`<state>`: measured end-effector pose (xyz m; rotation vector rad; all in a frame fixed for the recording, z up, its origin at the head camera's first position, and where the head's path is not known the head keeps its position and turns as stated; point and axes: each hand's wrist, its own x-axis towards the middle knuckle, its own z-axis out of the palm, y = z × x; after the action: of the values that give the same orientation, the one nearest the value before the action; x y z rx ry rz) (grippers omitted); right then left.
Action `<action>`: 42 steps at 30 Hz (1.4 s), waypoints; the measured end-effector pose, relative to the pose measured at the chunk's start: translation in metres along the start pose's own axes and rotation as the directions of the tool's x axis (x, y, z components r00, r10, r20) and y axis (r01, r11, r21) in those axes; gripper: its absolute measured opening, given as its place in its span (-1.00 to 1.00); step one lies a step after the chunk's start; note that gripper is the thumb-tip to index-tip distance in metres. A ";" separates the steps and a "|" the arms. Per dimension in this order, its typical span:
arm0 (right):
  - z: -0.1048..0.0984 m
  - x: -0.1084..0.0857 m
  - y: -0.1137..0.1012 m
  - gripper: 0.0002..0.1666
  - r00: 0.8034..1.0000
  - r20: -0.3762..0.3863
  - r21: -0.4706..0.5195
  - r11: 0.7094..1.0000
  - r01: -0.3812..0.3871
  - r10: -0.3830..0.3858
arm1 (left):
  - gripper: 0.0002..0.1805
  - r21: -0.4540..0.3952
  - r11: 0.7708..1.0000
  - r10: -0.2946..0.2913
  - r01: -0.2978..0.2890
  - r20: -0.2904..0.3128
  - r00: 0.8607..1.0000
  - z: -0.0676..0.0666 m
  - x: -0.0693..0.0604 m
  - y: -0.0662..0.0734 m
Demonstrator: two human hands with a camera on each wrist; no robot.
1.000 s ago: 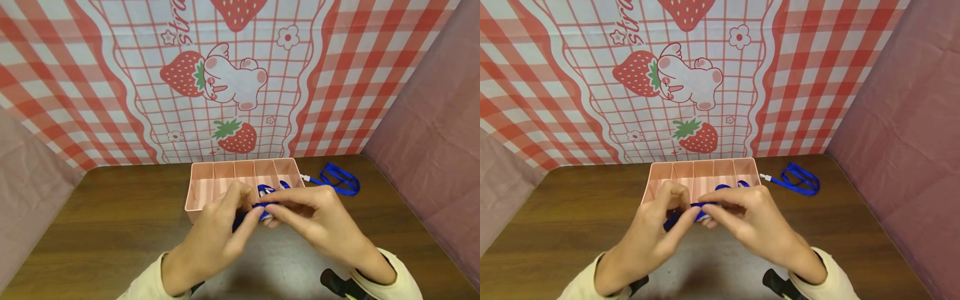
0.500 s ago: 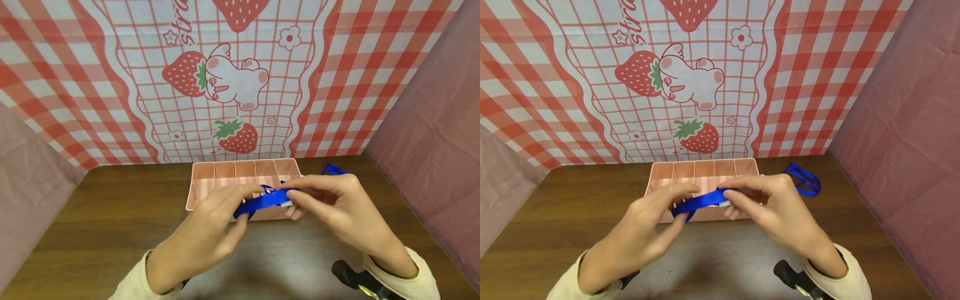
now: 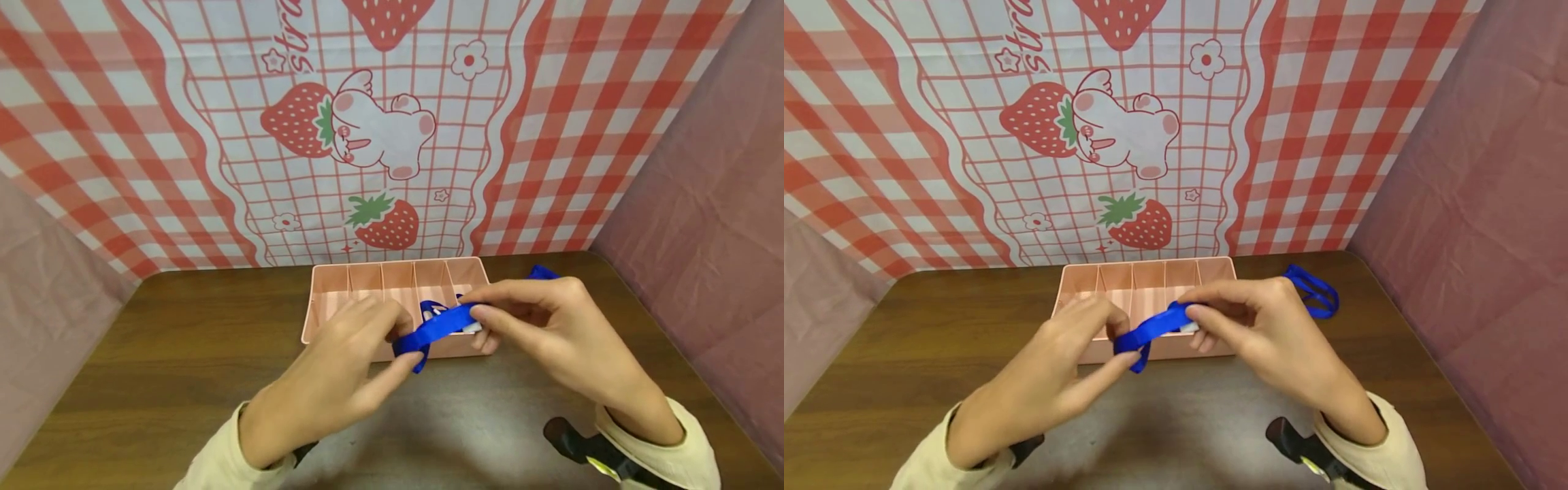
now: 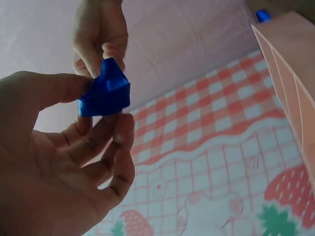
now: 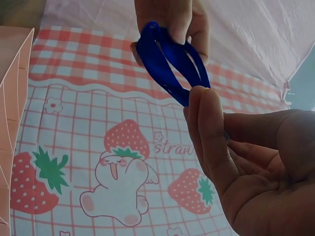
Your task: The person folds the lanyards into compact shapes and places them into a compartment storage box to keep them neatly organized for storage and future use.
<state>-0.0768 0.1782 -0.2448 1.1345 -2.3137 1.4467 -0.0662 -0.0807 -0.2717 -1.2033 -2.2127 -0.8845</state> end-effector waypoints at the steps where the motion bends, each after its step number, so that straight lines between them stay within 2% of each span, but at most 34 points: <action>1: 0.000 0.000 0.001 -0.69 1.000 0.003 0.000 1.000 -0.001 0.001 | -0.84 -0.042 0.999 -0.005 0.006 0.022 1.000 0.000 0.000 0.000; 4: 0.000 -0.001 0.002 -0.68 1.000 0.004 -0.001 1.000 -0.001 0.001 | -0.80 -0.211 0.976 -0.034 0.047 0.066 0.997 0.000 -0.001 0.001; 7: 0.000 -0.001 0.003 -0.69 1.000 0.004 -0.012 1.000 -0.001 0.001 | -0.72 -0.367 0.925 -0.070 0.100 0.094 0.993 -0.002 -0.001 0.001; 9: 0.000 0.000 0.003 -0.69 1.000 0.005 -0.023 1.000 -0.002 0.003 | -0.65 -0.407 0.905 -0.091 0.126 0.103 0.991 -0.004 -0.001 0.001; 10: -0.001 0.000 0.002 -0.69 1.000 0.002 -0.033 0.999 -0.005 0.006 | -0.62 -0.407 0.903 -0.101 0.136 0.105 0.989 -0.004 -0.001 0.001; 12: -0.001 0.000 0.002 -0.70 1.000 0.005 -0.037 0.999 -0.005 0.005 | -0.55 -0.354 0.922 -0.125 0.155 0.105 0.987 -0.005 -0.001 0.001; 15: -0.001 0.000 0.002 -0.71 1.000 0.026 -0.022 1.000 -0.008 0.008 | -0.44 -0.203 0.963 -0.154 0.176 0.116 0.981 -0.003 -0.001 0.002; 18: 0.000 0.000 0.002 -0.70 0.999 0.045 -0.006 1.000 0.003 -0.002 | -0.36 -0.047 0.985 -0.161 0.168 0.117 0.980 0.002 -0.002 0.004; 22: 0.001 0.000 0.002 -0.68 0.999 0.032 -0.027 1.000 0.015 -0.014 | -0.37 0.081 0.990 -0.122 0.117 0.061 0.991 0.010 -0.001 0.005; 26: 0.001 0.000 0.002 -0.68 1.000 0.019 -0.033 0.999 0.016 -0.015 | -0.49 0.167 0.984 -0.065 0.061 0.013 0.998 0.014 -0.002 0.005; 33: 0.000 0.002 0.004 -0.68 1.000 0.010 -0.016 1.000 0.014 -0.014 | -0.56 0.207 0.978 -0.028 0.030 -0.009 1.000 0.014 -0.003 0.006; 36: 0.000 0.002 0.004 -0.69 1.000 0.012 -0.014 1.000 0.016 -0.015 | -0.54 0.139 0.990 -0.034 0.036 -0.012 0.999 0.013 -0.003 0.007; 39: 0.000 0.002 0.005 -0.70 1.000 0.015 -0.016 1.000 0.011 -0.010 | -0.53 -0.042 0.997 -0.066 0.066 -0.005 0.998 0.012 -0.002 0.007; 42: -0.002 0.002 0.005 -0.71 1.000 0.019 -0.032 1.000 -0.001 0.002 | -0.52 -0.250 0.963 -0.103 0.103 0.013 0.995 0.009 -0.001 0.005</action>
<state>-0.0818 0.1804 -0.2465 1.1428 -2.3416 1.4010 -0.0621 -0.0721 -0.2768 -1.2061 -2.2303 -1.2370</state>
